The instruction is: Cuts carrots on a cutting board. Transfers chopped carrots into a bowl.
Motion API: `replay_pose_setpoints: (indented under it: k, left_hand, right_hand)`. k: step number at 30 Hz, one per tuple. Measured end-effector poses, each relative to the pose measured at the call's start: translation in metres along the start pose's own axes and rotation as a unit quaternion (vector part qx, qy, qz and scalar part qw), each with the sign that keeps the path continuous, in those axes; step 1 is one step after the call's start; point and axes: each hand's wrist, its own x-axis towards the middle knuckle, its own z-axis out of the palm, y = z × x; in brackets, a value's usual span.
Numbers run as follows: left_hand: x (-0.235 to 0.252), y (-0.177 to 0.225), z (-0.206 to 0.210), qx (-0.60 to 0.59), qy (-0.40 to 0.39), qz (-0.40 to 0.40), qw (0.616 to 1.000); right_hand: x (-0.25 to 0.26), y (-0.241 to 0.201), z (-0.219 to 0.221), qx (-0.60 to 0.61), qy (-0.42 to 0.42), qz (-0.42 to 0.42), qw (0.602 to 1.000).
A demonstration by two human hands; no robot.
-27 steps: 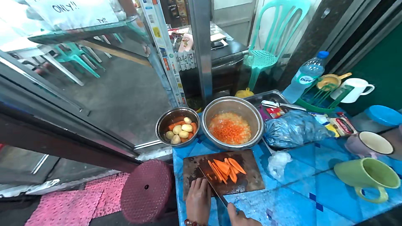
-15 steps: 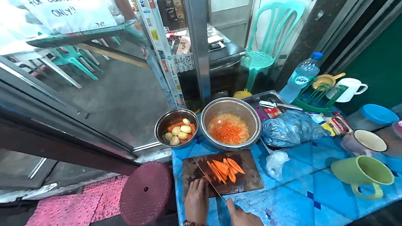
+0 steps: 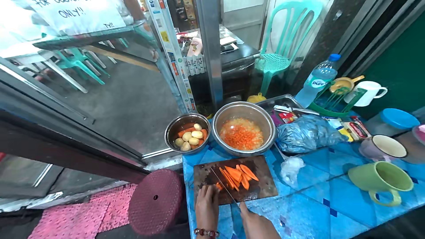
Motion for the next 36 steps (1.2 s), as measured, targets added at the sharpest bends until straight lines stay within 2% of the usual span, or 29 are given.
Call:
replay_pose_setpoints:
  k: [6,11,14,18,21,26,36]
  left_hand:
    - [0.002,0.007,-0.007,0.024,-0.003,0.009,1.000]
    - [0.001,0.006,-0.005,0.024,0.002,0.004,1.000]
    - [0.000,0.002,-0.003,0.023,0.001,0.007,1.000]
    - [-0.001,0.000,-0.008,-0.004,-0.028,-0.008,1.000]
    - [-0.005,-0.001,-0.014,-0.020,-0.029,-0.020,0.999]
    - [-0.006,-0.003,-0.013,0.030,-0.038,-0.010,0.999]
    - [-0.007,-0.005,-0.006,0.062,0.018,0.043,0.997]
  right_hand:
    - [-0.013,-0.005,0.010,-0.053,0.044,-0.016,0.997]
    - [0.004,-0.015,0.025,-0.075,0.078,0.009,0.994]
    - [0.012,-0.013,0.022,-0.044,0.047,0.011,0.998]
    - [0.020,0.006,0.007,0.073,-0.025,-0.009,0.997]
    - [0.010,0.004,0.003,0.043,-0.014,-0.003,0.999]
    - [-0.005,-0.001,0.011,-0.022,0.020,-0.015,0.999]
    - [-0.009,-0.012,0.009,-0.049,0.020,0.000,0.999]
